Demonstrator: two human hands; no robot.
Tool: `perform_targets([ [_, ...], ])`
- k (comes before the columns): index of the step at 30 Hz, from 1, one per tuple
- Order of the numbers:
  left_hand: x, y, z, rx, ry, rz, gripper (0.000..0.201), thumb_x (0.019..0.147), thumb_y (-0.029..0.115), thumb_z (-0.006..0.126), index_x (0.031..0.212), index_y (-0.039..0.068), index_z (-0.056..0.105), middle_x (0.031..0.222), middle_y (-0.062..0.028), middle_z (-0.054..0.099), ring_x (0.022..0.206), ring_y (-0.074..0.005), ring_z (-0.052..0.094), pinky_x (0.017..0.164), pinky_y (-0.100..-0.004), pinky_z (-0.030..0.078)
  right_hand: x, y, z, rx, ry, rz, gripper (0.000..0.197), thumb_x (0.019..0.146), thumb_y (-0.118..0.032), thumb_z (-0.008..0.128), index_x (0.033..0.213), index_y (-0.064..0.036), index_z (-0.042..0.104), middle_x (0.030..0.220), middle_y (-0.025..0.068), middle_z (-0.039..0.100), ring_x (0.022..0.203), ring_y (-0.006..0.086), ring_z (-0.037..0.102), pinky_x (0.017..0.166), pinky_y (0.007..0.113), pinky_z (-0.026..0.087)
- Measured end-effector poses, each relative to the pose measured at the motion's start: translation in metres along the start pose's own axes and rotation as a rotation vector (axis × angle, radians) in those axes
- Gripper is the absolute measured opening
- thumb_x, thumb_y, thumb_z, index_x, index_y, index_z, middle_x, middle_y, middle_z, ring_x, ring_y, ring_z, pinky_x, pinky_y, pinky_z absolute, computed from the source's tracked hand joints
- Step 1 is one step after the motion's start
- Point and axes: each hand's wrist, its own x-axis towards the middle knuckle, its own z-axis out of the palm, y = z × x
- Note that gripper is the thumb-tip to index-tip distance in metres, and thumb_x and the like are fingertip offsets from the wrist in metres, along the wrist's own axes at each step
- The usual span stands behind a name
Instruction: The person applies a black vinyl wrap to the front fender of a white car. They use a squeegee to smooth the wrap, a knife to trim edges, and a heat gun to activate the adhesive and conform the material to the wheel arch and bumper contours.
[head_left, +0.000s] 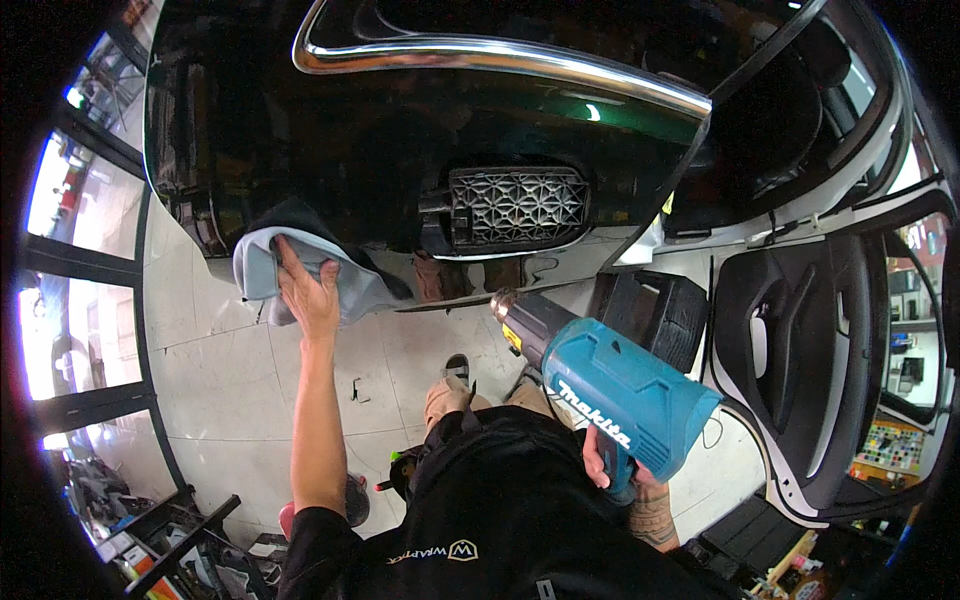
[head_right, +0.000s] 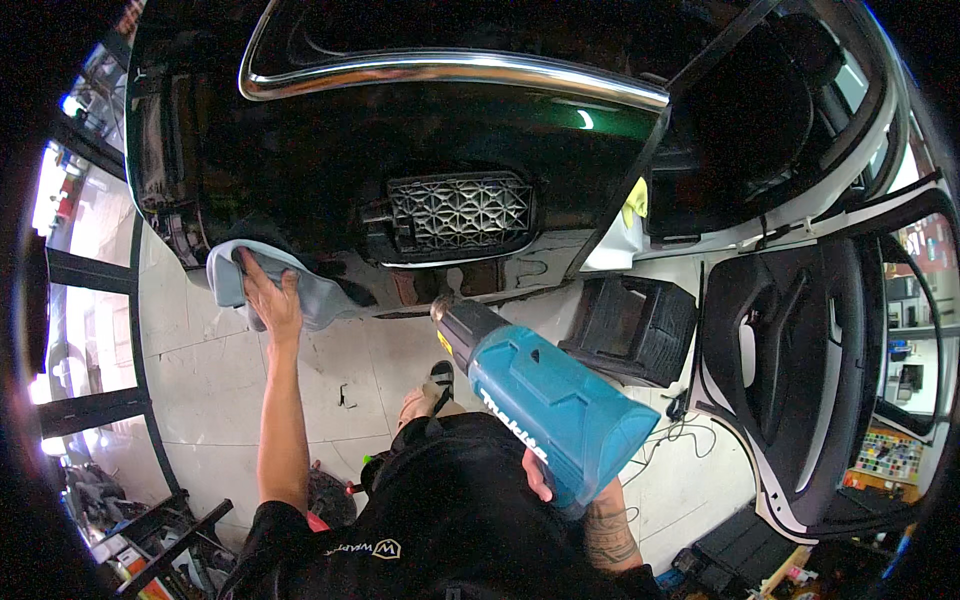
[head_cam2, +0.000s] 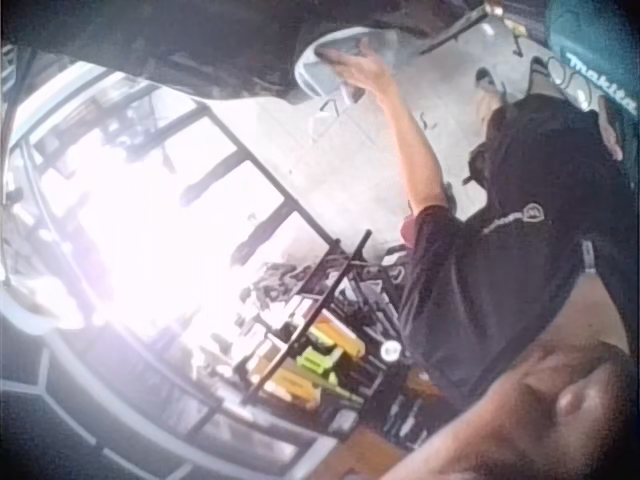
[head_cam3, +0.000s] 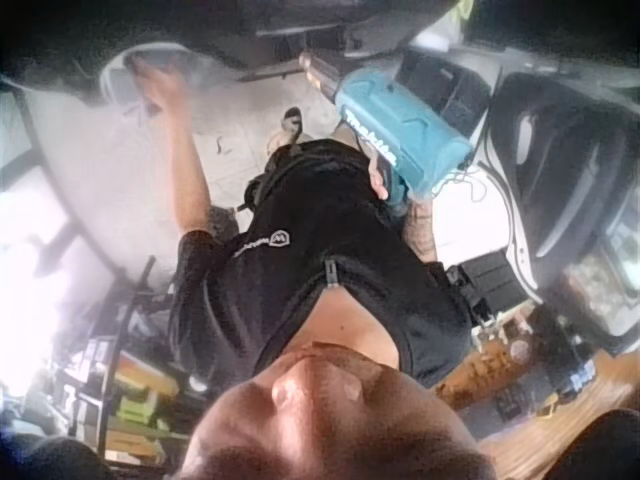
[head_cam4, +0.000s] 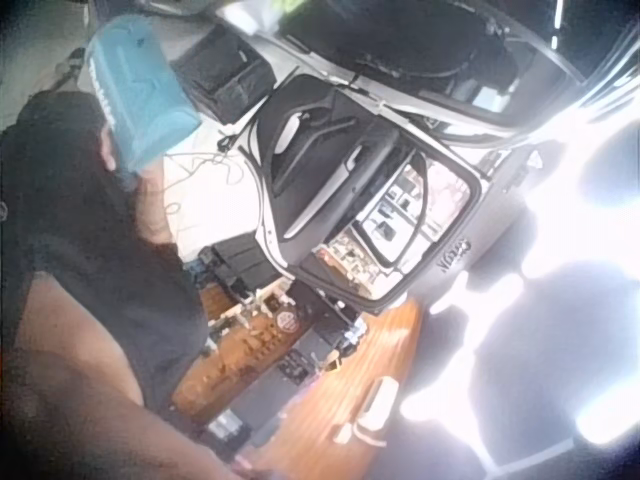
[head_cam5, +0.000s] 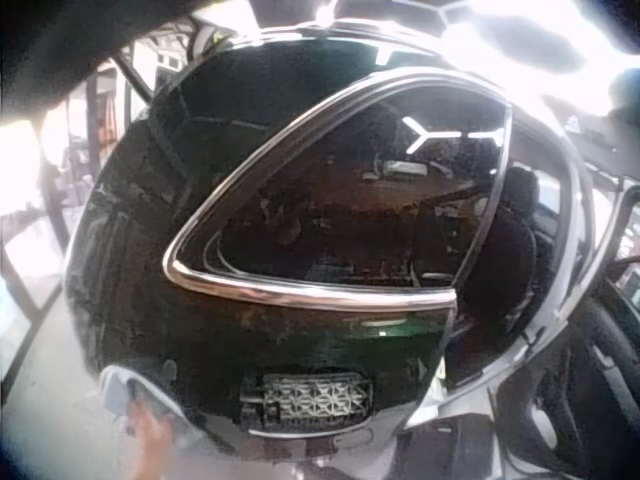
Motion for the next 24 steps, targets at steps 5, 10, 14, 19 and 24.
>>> perform_targets([
  [5, -0.028, 0.009, 0.023, -0.088, 0.049, -0.099, 0.096, 0.093, 0.062, 0.047, 0.154, -0.001, 0.009, 0.153, -0.0350, 0.014, 0.142, -0.0504, 0.015, 0.115, -0.0540, 0.012, -0.021, -0.012, -0.005, -0.211, 0.242, -0.031, 0.055, 0.084, -0.036, 0.062, 0.118, 0.0052, 0.049, 0.082, 0.0204, 0.059, 0.058, 0.0240, 0.058, 0.051, 0.032, 0.048],
  [10, -0.052, 0.023, 0.050, -0.071, 0.088, -0.183, 0.097, 0.094, 0.065, 0.040, 0.152, -0.005, 0.006, 0.154, -0.0381, 0.004, 0.141, -0.0534, 0.011, 0.115, -0.0562, 0.010, -0.039, -0.016, -0.030, -0.392, 0.516, -0.085, 0.055, 0.069, -0.025, 0.068, 0.109, 0.0071, 0.051, 0.080, 0.0185, 0.058, 0.055, 0.0237, 0.058, 0.050, 0.032, 0.049],
  [14, -0.069, 0.039, 0.070, -0.094, 0.127, -0.203, 0.097, 0.094, 0.064, 0.039, 0.151, -0.006, 0.004, 0.152, -0.0405, 0.002, 0.140, -0.0557, 0.010, 0.113, -0.0602, 0.009, -0.049, -0.021, -0.048, -0.448, 0.591, -0.076, 0.050, 0.070, -0.021, 0.062, 0.111, 0.0062, 0.052, 0.081, 0.0171, 0.061, 0.058, 0.0230, 0.059, 0.054, 0.032, 0.049],
  [19, -0.095, 0.078, 0.095, -0.184, 0.125, -0.303, 0.094, 0.095, 0.055, 0.045, 0.151, -0.005, -0.001, 0.153, -0.0386, -0.006, 0.143, -0.0539, -0.002, 0.114, -0.0602, 0.003, -0.060, -0.031, -0.070, -0.438, 0.602, -0.073, 0.050, 0.072, -0.022, 0.064, 0.111, 0.0058, 0.051, 0.080, 0.0179, 0.060, 0.057, 0.0234, 0.059, 0.053, 0.032, 0.050],
  [24, -0.119, 0.140, 0.120, -0.320, 0.113, -0.429, 0.095, 0.097, 0.048, 0.049, 0.151, -0.004, -0.008, 0.153, -0.0374, -0.014, 0.143, -0.0532, -0.011, 0.115, -0.0604, -0.002, -0.067, -0.051, -0.084, -0.471, 0.607, -0.044, 0.050, 0.072, -0.023, 0.064, 0.109, 0.0065, 0.052, 0.079, 0.0175, 0.060, 0.055, 0.0231, 0.059, 0.053, 0.032, 0.050],
])
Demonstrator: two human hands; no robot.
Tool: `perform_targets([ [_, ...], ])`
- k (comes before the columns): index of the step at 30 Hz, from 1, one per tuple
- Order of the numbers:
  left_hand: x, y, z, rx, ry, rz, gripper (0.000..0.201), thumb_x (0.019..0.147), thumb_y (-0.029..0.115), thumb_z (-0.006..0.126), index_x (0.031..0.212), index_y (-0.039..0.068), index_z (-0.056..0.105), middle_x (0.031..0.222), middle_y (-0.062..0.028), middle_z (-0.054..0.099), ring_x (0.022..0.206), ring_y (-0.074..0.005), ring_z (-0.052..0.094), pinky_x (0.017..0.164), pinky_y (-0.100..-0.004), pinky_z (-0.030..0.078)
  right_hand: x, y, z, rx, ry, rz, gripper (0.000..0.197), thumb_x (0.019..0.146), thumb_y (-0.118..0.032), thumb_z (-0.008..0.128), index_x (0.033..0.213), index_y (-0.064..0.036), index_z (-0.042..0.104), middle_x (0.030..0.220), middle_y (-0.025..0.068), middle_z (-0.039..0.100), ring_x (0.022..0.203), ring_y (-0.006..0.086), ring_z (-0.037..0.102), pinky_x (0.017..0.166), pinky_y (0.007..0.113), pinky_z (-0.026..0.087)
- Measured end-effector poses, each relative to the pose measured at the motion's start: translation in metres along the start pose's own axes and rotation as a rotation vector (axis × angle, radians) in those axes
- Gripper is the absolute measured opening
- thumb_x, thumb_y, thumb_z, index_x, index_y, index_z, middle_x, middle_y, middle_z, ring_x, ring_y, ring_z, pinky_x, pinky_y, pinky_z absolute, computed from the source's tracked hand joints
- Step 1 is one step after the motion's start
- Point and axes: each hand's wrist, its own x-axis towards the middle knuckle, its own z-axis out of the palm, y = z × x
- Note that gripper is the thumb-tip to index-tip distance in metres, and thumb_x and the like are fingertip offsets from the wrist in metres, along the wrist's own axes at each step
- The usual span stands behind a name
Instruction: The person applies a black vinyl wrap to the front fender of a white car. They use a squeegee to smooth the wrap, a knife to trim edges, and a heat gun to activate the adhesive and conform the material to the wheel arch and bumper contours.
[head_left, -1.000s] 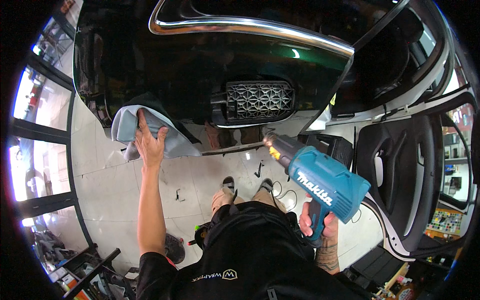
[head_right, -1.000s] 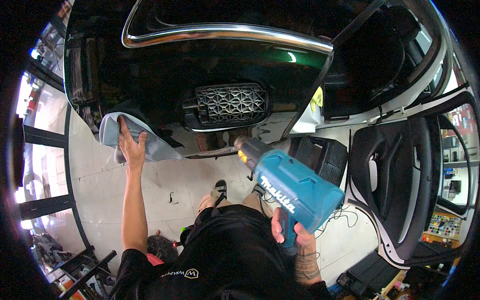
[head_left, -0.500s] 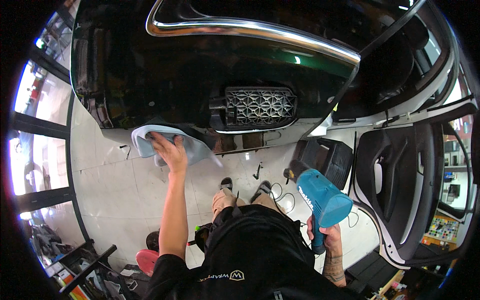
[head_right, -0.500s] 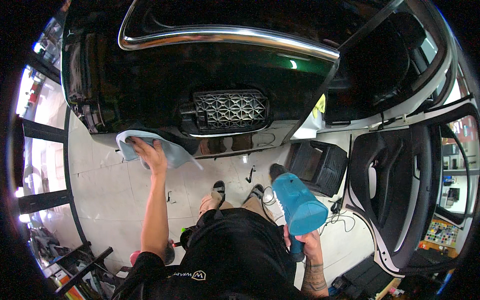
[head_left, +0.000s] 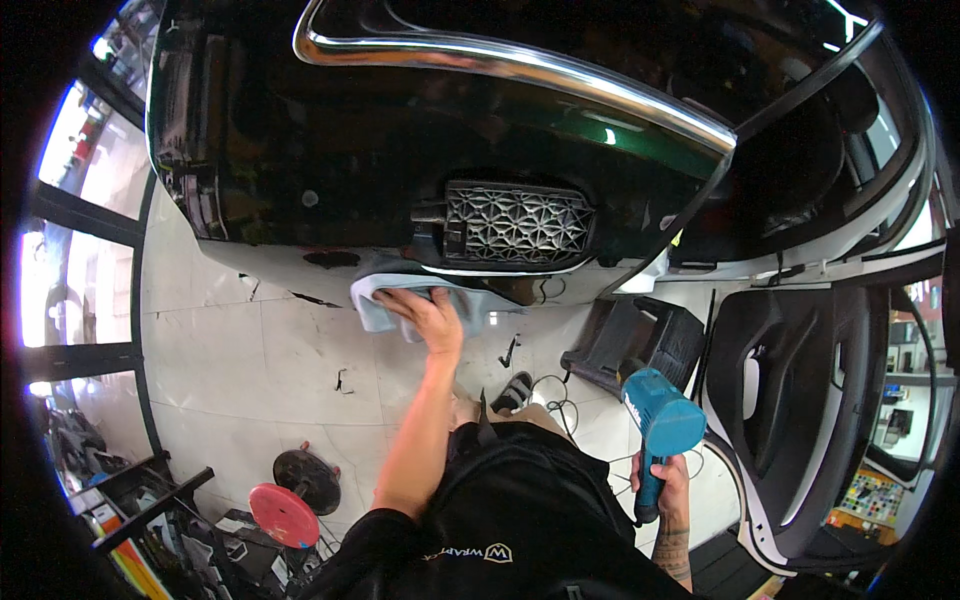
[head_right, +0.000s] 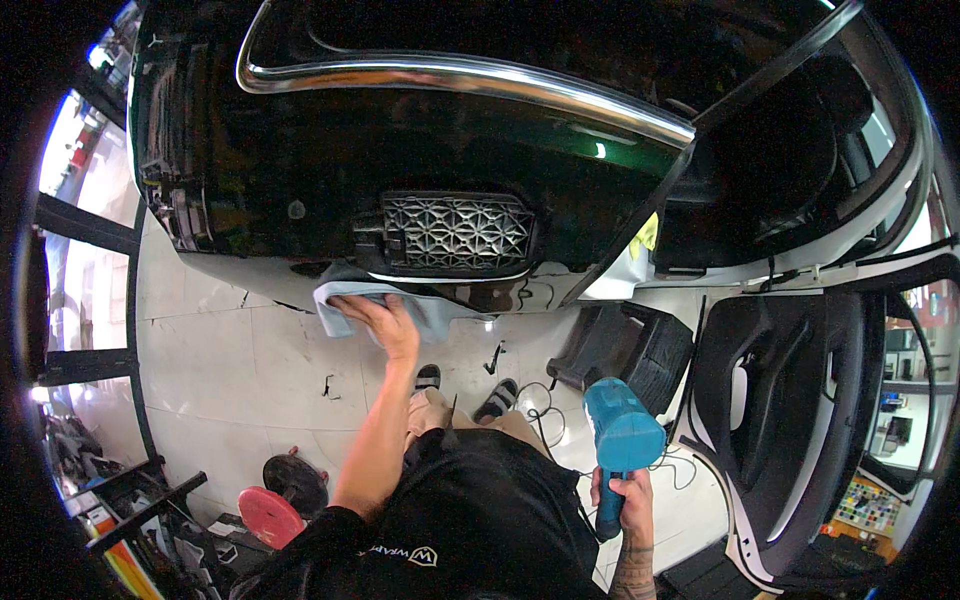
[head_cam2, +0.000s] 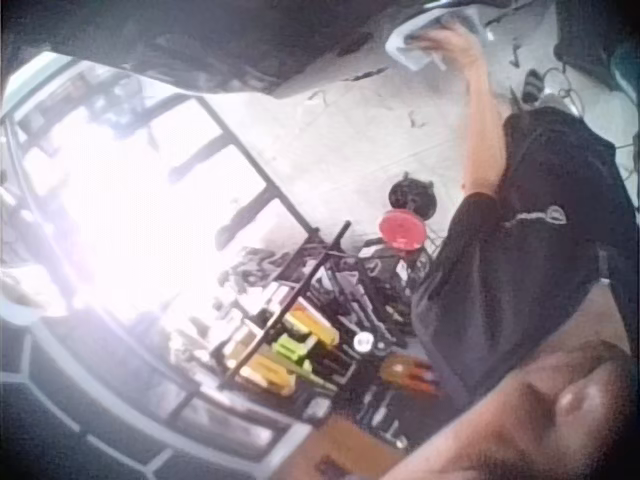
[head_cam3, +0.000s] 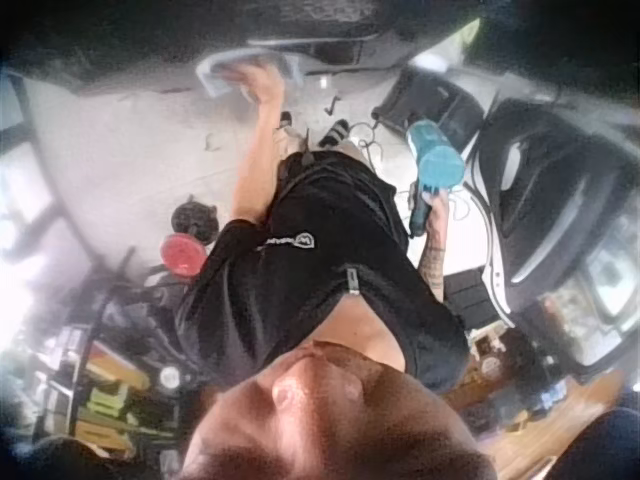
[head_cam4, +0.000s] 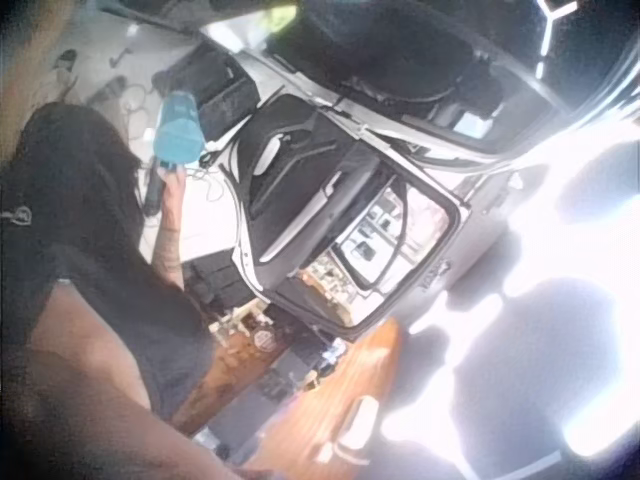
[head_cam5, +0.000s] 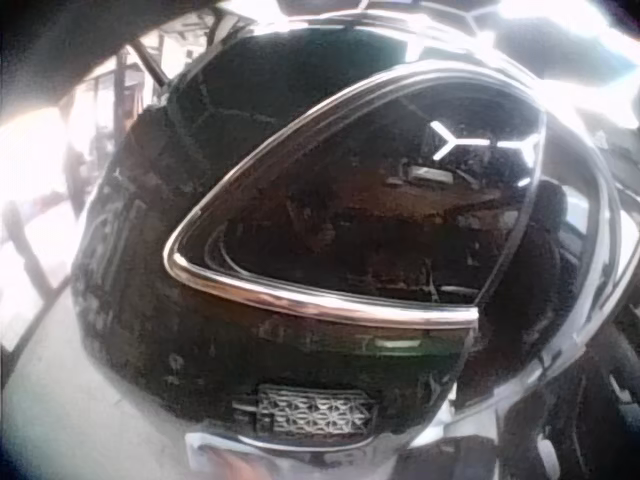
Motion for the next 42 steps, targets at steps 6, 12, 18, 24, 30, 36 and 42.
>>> perform_targets([
  [6, -0.042, 0.049, 0.040, -0.093, 0.028, -0.111, 0.096, 0.094, 0.034, 0.057, 0.150, -0.005, -0.010, 0.154, -0.0354, -0.014, 0.144, -0.0499, -0.011, 0.116, -0.0570, -0.002, 0.002, -0.012, -0.035, -0.070, -0.003, 0.010, 0.047, 0.071, -0.023, 0.064, 0.105, 0.0075, 0.054, 0.078, 0.0170, 0.061, 0.055, 0.0228, 0.059, 0.053, 0.032, 0.050],
  [12, -0.064, 0.074, 0.065, -0.138, 0.082, -0.140, 0.095, 0.094, 0.038, 0.057, 0.149, -0.009, -0.004, 0.154, -0.0359, -0.009, 0.144, -0.0506, -0.005, 0.116, -0.0563, 0.001, 0.011, -0.028, -0.068, -0.086, -0.004, 0.015, 0.047, 0.070, -0.024, 0.064, 0.105, 0.0064, 0.055, 0.077, 0.0164, 0.061, 0.055, 0.0224, 0.059, 0.052, 0.033, 0.050],
  [18, -0.110, 0.004, 0.102, 0.247, 0.067, 0.202, 0.056, 0.086, 0.028, 0.067, 0.134, 0.005, 0.048, 0.129, -0.0322, 0.042, 0.119, -0.0489, 0.040, 0.099, -0.0539, 0.033, 0.013, -0.049, -0.096, -0.101, 0.033, 0.013, 0.050, 0.069, -0.025, 0.067, 0.105, 0.0061, 0.053, 0.076, 0.0169, 0.061, 0.053, 0.0237, 0.059, 0.050, 0.034, 0.050],
  [24, -0.102, 0.017, 0.090, 0.122, -0.002, 0.432, 0.020, 0.078, 0.015, 0.073, 0.098, 0.012, 0.070, 0.090, -0.0110, 0.065, 0.082, -0.0357, 0.062, 0.070, -0.0476, 0.049, 0.019, -0.053, -0.130, -0.116, 0.054, 0.036, 0.056, 0.068, -0.024, 0.066, 0.111, 0.0082, 0.049, 0.075, 0.0183, 0.059, 0.050, 0.0267, 0.059, 0.046, 0.035, 0.051],
  [30, -0.110, 0.029, 0.089, 0.114, -0.086, 0.410, 0.033, 0.075, 0.011, 0.074, 0.106, 0.023, 0.074, 0.086, -0.0068, 0.065, 0.084, -0.0323, 0.063, 0.075, -0.0485, 0.047, 0.025, -0.060, -0.137, -0.156, 0.014, 0.052, 0.055, 0.069, -0.023, 0.065, 0.111, 0.0087, 0.049, 0.076, 0.0185, 0.059, 0.051, 0.0269, 0.059, 0.046, 0.036, 0.051],
  [36, -0.103, 0.060, 0.080, 0.360, -0.003, 0.492, 0.053, 0.073, 0.012, 0.069, 0.118, 0.039, 0.068, 0.111, -0.0165, 0.040, 0.100, -0.0410, 0.035, 0.087, -0.0530, 0.026, 0.022, -0.060, -0.138, -0.166, 0.003, 0.060, 0.056, 0.069, -0.025, 0.066, 0.110, 0.0082, 0.050, 0.076, 0.0181, 0.059, 0.052, 0.0262, 0.059, 0.046, 0.035, 0.050],
  [42, -0.093, 0.096, 0.054, 0.322, -0.162, 0.372, 0.052, 0.077, 0.004, 0.065, 0.124, 0.026, 0.064, 0.102, -0.0116, 0.048, 0.097, -0.0366, 0.044, 0.074, -0.0473, 0.031, 0.017, -0.059, -0.135, -0.170, 0.024, 0.057, 0.056, 0.069, -0.028, 0.066, 0.110, 0.0074, 0.051, 0.074, 0.0174, 0.059, 0.053, 0.0252, 0.059, 0.046, 0.033, 0.049],
])
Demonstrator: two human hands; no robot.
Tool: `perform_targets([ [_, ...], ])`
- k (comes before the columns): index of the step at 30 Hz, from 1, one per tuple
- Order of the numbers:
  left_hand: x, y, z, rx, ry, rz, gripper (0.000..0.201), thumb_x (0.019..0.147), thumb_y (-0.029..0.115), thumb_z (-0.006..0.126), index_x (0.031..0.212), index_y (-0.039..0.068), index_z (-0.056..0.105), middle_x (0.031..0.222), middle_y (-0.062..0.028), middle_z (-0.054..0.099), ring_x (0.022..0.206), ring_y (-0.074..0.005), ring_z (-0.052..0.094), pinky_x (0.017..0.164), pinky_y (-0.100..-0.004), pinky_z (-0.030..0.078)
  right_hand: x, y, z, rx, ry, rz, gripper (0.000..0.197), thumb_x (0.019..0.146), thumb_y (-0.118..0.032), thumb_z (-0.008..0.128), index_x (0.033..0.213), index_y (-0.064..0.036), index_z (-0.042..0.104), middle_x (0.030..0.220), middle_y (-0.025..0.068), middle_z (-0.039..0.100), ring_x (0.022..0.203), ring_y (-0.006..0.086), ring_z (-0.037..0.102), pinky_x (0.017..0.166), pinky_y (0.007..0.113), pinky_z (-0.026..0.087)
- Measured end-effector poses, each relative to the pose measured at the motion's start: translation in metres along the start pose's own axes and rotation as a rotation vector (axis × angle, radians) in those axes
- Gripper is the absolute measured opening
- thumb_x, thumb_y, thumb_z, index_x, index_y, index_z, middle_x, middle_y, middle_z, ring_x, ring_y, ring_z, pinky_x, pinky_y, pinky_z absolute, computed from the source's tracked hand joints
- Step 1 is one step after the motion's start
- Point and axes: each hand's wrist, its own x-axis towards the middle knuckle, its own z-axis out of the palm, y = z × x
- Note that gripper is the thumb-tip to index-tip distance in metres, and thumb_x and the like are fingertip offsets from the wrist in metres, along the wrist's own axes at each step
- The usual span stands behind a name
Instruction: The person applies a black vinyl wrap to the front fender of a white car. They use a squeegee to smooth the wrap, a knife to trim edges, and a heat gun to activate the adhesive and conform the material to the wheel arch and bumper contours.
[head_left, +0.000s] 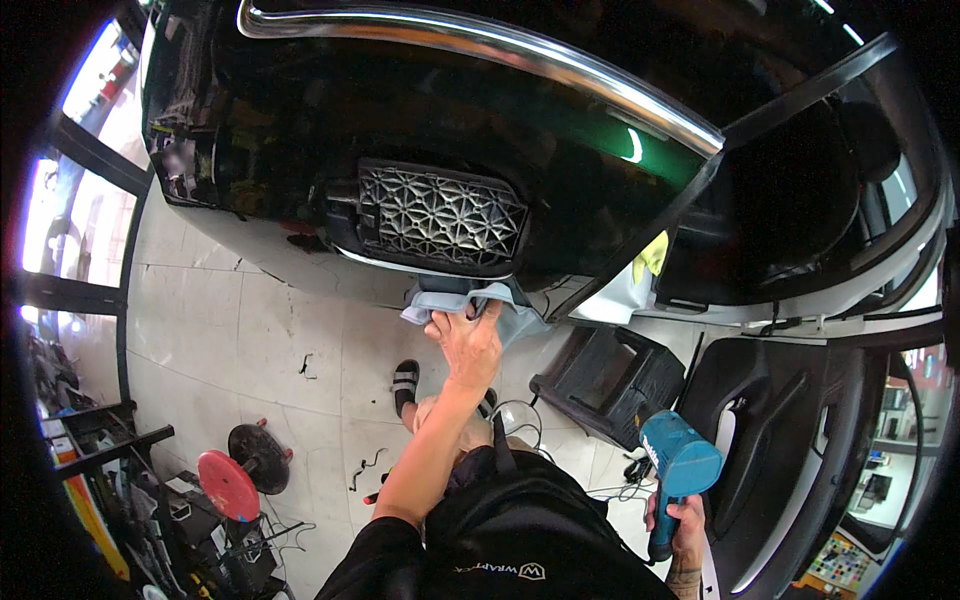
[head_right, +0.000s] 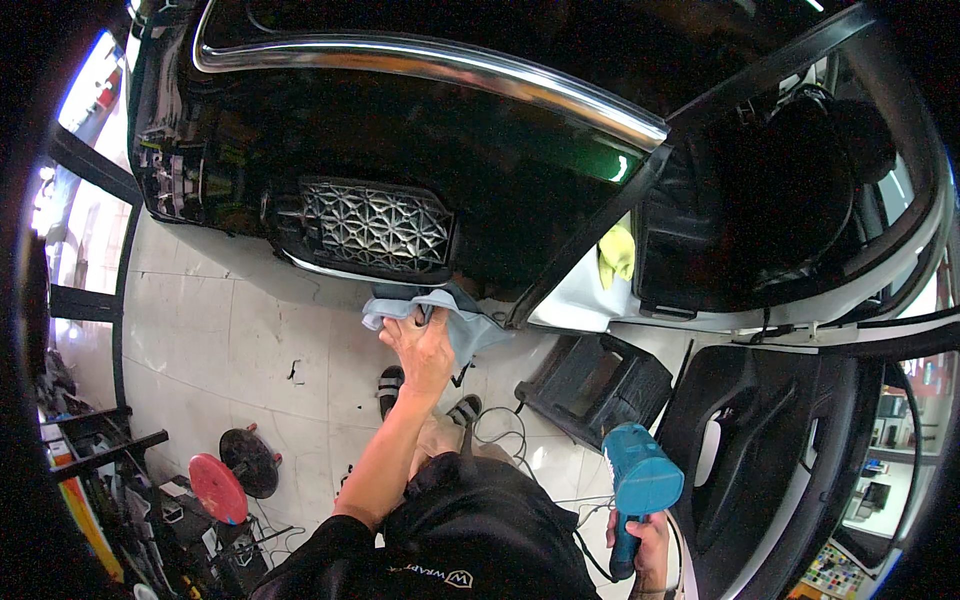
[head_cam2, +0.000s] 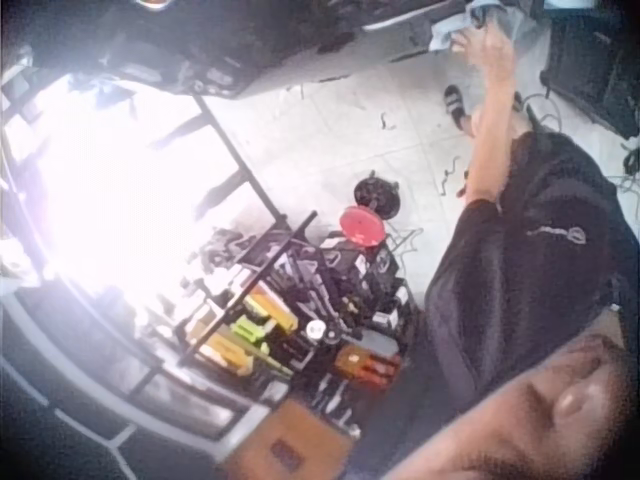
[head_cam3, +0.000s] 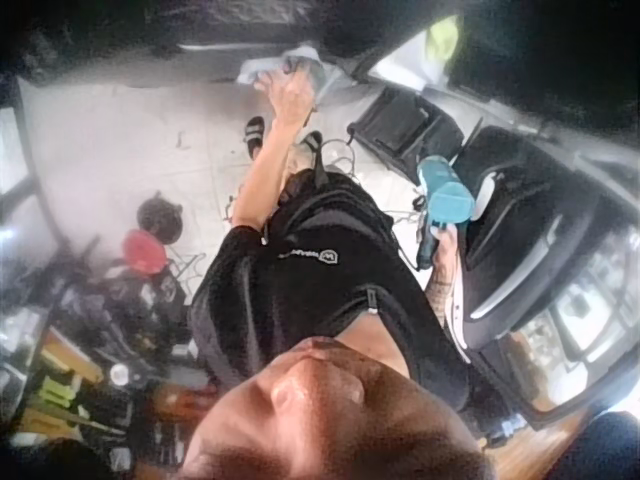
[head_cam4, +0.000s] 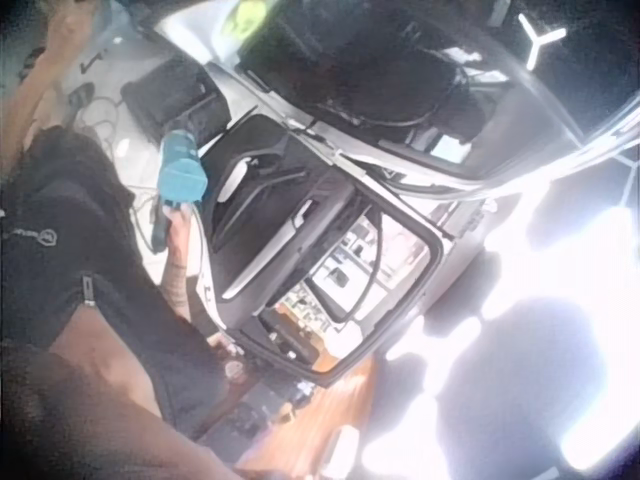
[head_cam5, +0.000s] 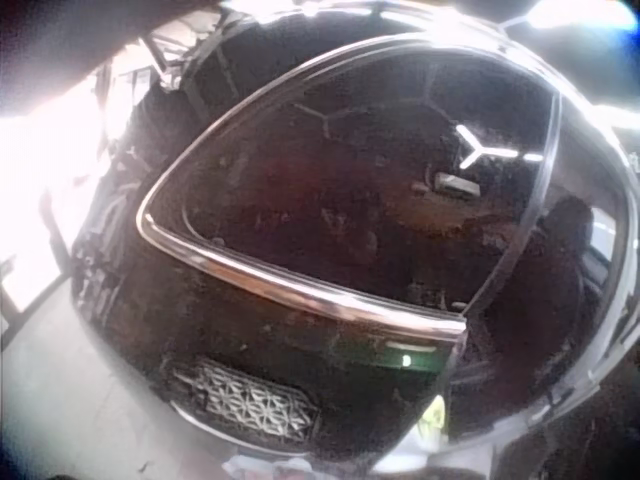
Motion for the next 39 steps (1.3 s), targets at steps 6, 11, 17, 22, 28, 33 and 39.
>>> perform_targets([
  [6, 0.012, -0.003, -0.013, -0.101, -0.070, 0.003, 0.070, 0.074, 0.005, 0.064, 0.141, 0.022, 0.048, 0.073, -0.0122, 0.056, 0.064, -0.0341, 0.056, 0.059, -0.0465, 0.043, 0.004, 0.001, 0.001, 0.010, -0.012, 0.020, 0.052, 0.068, -0.025, 0.066, 0.107, 0.0063, 0.052, 0.075, 0.0174, 0.060, 0.054, 0.0248, 0.059, 0.050, 0.034, 0.050],
  [11, 0.024, -0.020, -0.038, -0.076, -0.385, -0.054, 0.076, 0.076, 0.014, 0.060, 0.145, 0.038, 0.041, 0.063, -0.0158, 0.061, 0.055, -0.0386, 0.061, 0.055, -0.0495, 0.051, 0.011, 0.000, 0.009, 0.044, -0.033, 0.029, 0.048, 0.067, -0.020, 0.064, 0.106, 0.0067, 0.054, 0.077, 0.0174, 0.061, 0.054, 0.0252, 0.059, 0.051, 0.034, 0.051],
  [17, 0.053, -0.043, -0.070, -0.027, -0.578, 0.024, 0.074, 0.075, 0.015, 0.058, 0.139, 0.049, 0.043, 0.059, -0.0161, 0.059, 0.056, -0.0389, 0.061, 0.057, -0.0498, 0.052, 0.019, 0.008, 0.020, 0.089, -0.076, 0.016, 0.049, 0.066, -0.018, 0.063, 0.107, 0.0076, 0.054, 0.078, 0.0174, 0.062, 0.055, 0.0251, 0.059, 0.051, 0.034, 0.051],
  [22, 0.090, -0.044, -0.107, 0.038, -0.760, 0.071, 0.064, 0.074, 0.011, 0.058, 0.133, 0.037, 0.056, 0.054, -0.0170, 0.054, 0.052, -0.0382, 0.058, 0.056, -0.0479, 0.051, 0.022, 0.017, 0.034, 0.121, -0.089, 0.008, 0.050, 0.067, -0.018, 0.063, 0.108, 0.0073, 0.054, 0.078, 0.0165, 0.061, 0.056, 0.0239, 0.059, 0.052, 0.033, 0.050],
  [28, 0.114, -0.057, -0.127, 0.074, -0.842, 0.135, 0.066, 0.074, 0.007, 0.057, 0.132, 0.038, 0.055, 0.054, -0.0160, 0.055, 0.051, -0.0360, 0.059, 0.055, -0.0461, 0.052, 0.021, 0.026, 0.057, 0.206, -0.072, 0.005, 0.050, 0.069, -0.019, 0.064, 0.110, 0.0071, 0.053, 0.081, 0.0169, 0.061, 0.057, 0.0237, 0.059, 0.054, 0.032, 0.050],
  [33, 0.131, -0.064, -0.141, 0.146, -0.916, 0.160, 0.067, 0.074, 0.007, 0.057, 0.133, 0.040, 0.054, 0.055, -0.0162, 0.056, 0.052, -0.0350, 0.060, 0.056, -0.0457, 0.053, 0.020, 0.029, 0.073, 0.236, -0.074, 0.019, 0.049, 0.070, -0.019, 0.065, 0.110, 0.0069, 0.053, 0.081, 0.0165, 0.062, 0.058, 0.0234, 0.059, 0.054, 0.032, 0.051],
  [39, 0.142, -0.078, -0.146, 0.248, -0.973, 0.227, 0.069, 0.075, 0.008, 0.056, 0.134, 0.042, 0.052, 0.058, -0.0162, 0.060, 0.056, -0.0361, 0.063, 0.058, -0.0465, 0.054, 0.021, 0.037, 0.087, 0.234, -0.034, -0.008, 0.054, 0.070, -0.027, 0.069, 0.109, 0.0046, 0.049, 0.078, 0.0168, 0.059, 0.054, 0.0242, 0.058, 0.048, 0.032, 0.049],
])
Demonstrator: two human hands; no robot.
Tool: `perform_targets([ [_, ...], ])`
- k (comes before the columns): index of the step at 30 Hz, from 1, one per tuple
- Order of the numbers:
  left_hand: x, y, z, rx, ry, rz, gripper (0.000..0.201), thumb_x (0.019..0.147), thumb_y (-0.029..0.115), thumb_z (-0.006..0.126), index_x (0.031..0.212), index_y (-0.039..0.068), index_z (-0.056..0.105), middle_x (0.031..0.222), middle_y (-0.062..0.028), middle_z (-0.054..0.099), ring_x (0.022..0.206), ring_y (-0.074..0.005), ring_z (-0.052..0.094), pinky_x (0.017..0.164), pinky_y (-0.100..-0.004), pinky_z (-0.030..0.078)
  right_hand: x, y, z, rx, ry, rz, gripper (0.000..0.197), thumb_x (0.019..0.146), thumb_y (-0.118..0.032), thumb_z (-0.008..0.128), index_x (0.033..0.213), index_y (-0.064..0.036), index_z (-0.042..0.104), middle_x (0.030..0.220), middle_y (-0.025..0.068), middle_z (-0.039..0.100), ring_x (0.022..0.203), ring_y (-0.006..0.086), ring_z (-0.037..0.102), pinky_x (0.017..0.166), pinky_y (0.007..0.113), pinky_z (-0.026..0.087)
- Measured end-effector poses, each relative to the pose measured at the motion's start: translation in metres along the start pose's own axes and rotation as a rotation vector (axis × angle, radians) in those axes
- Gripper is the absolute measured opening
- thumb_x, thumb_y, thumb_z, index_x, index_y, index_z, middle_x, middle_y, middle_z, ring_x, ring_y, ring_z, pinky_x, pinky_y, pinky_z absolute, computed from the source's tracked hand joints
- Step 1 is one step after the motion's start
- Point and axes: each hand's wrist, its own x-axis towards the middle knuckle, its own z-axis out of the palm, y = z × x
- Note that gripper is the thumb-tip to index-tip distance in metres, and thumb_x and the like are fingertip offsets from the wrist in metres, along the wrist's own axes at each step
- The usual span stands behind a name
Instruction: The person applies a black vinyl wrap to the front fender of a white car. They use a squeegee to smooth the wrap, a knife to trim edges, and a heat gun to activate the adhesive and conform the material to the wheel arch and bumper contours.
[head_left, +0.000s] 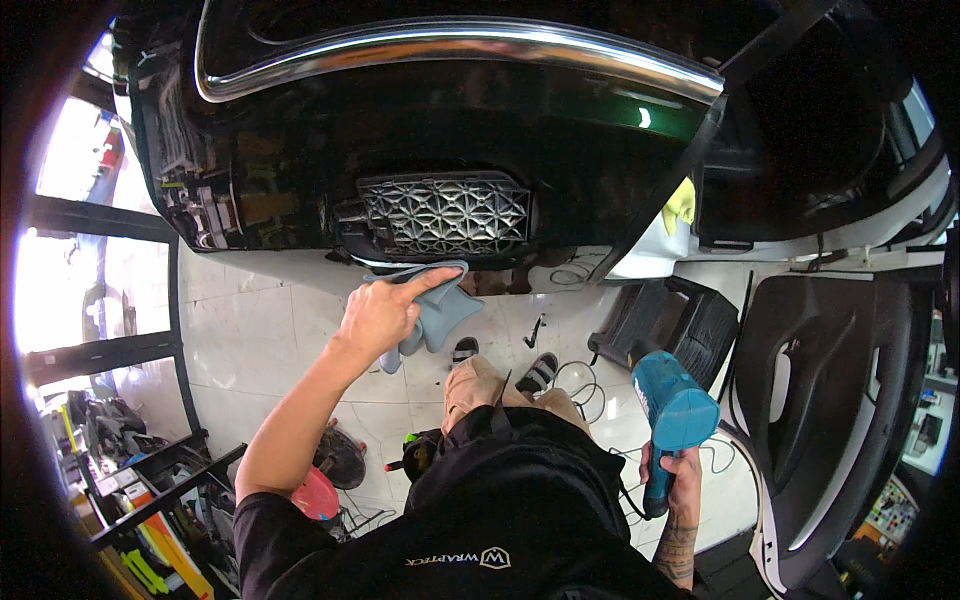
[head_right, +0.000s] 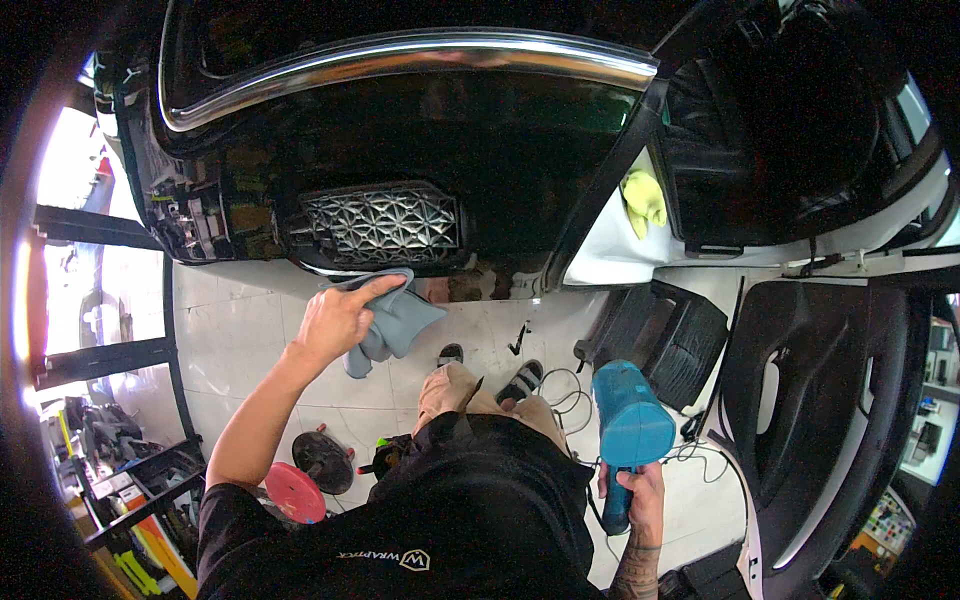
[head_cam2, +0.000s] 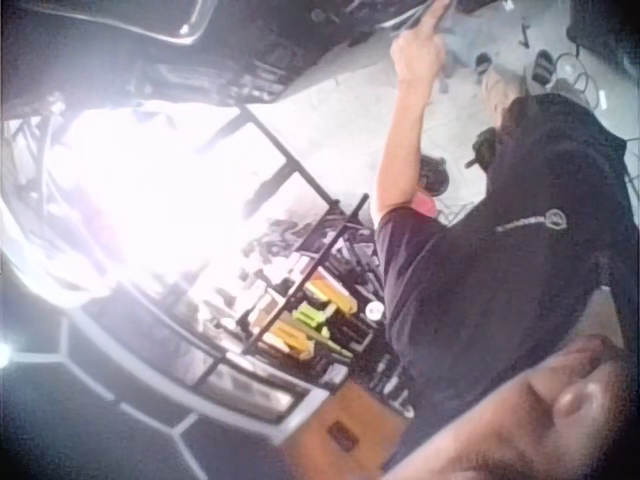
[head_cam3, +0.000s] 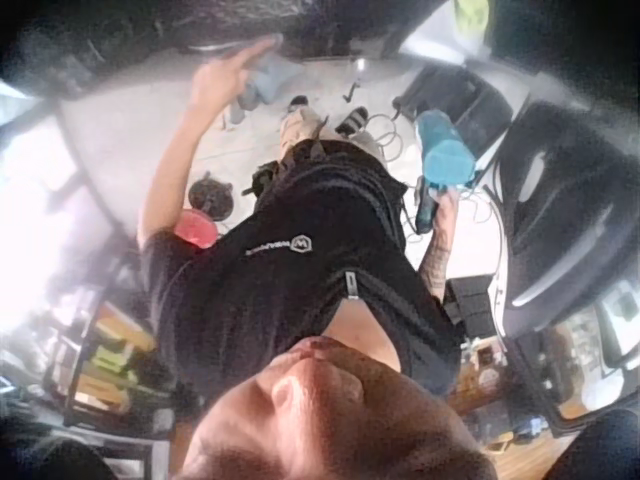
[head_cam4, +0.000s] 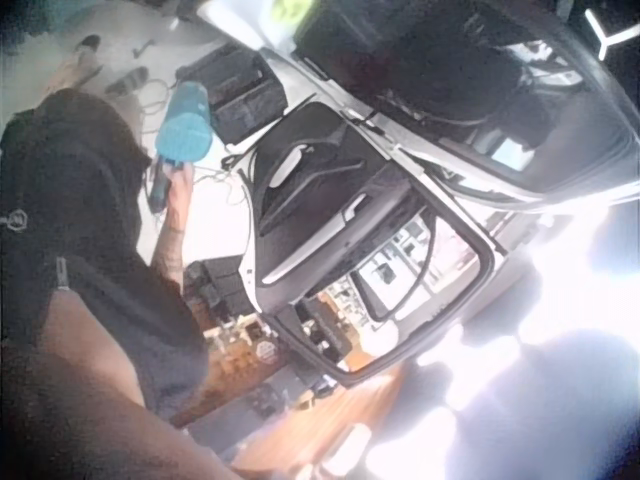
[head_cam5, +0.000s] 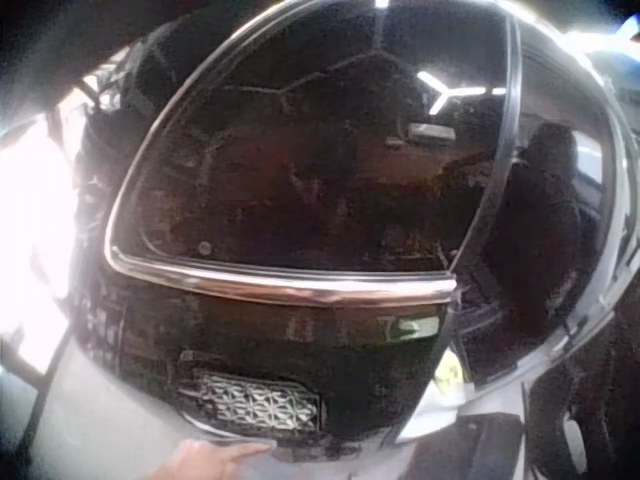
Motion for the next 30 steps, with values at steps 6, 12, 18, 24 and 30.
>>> perform_targets([
  [6, 0.000, -0.009, -0.010, 0.042, -0.067, 0.001, 0.069, 0.077, 0.008, 0.056, 0.135, 0.044, 0.050, 0.062, -0.0174, 0.061, 0.059, -0.0374, 0.064, 0.061, -0.0489, 0.055, -0.006, -0.004, 0.015, 0.042, 0.007, -0.016, 0.048, 0.071, -0.022, 0.067, 0.108, 0.0068, 0.055, 0.080, 0.0154, 0.062, 0.058, 0.0223, 0.059, 0.054, 0.031, 0.049],
  [12, -0.001, -0.017, -0.016, 0.131, -0.083, 0.024, 0.070, 0.078, 0.008, 0.055, 0.137, 0.045, 0.047, 0.064, -0.0192, 0.062, 0.060, -0.0390, 0.064, 0.061, -0.0493, 0.055, -0.010, 0.003, 0.021, 0.025, -0.004, -0.048, 0.047, 0.071, -0.022, 0.064, 0.108, 0.0067, 0.055, 0.080, 0.0149, 0.062, 0.057, 0.0222, 0.059, 0.054, 0.031, 0.049],
  [18, -0.006, -0.026, -0.026, 0.149, -0.112, 0.008, 0.070, 0.080, 0.009, 0.056, 0.138, 0.046, 0.045, 0.064, -0.0202, 0.062, 0.062, -0.0404, 0.065, 0.062, -0.0495, 0.055, -0.016, 0.011, 0.027, 0.042, -0.004, -0.068, 0.046, 0.071, -0.021, 0.063, 0.107, 0.0071, 0.055, 0.080, 0.0148, 0.061, 0.058, 0.0218, 0.059, 0.054, 0.031, 0.049],
  [24, -0.011, -0.039, -0.034, 0.194, -0.131, 0.022, 0.072, 0.081, 0.008, 0.056, 0.140, 0.047, 0.041, 0.065, -0.0215, 0.062, 0.063, -0.0410, 0.065, 0.063, -0.0503, 0.056, -0.023, 0.023, 0.035, 0.070, 0.011, -0.089, 0.045, 0.071, -0.019, 0.062, 0.107, 0.0076, 0.055, 0.082, 0.0157, 0.062, 0.058, 0.0223, 0.060, 0.055, 0.032, 0.051],
  [30, -0.017, -0.050, -0.044, 0.319, -0.085, 0.086, 0.076, 0.081, 0.007, 0.055, 0.141, 0.049, 0.039, 0.064, -0.0211, 0.063, 0.062, -0.0409, 0.066, 0.060, -0.0500, 0.056, -0.035, 0.036, 0.043, 0.088, 0.031, -0.113, 0.046, 0.071, -0.020, 0.062, 0.107, 0.0076, 0.055, 0.081, 0.0154, 0.062, 0.058, 0.0222, 0.060, 0.054, 0.031, 0.050],
])
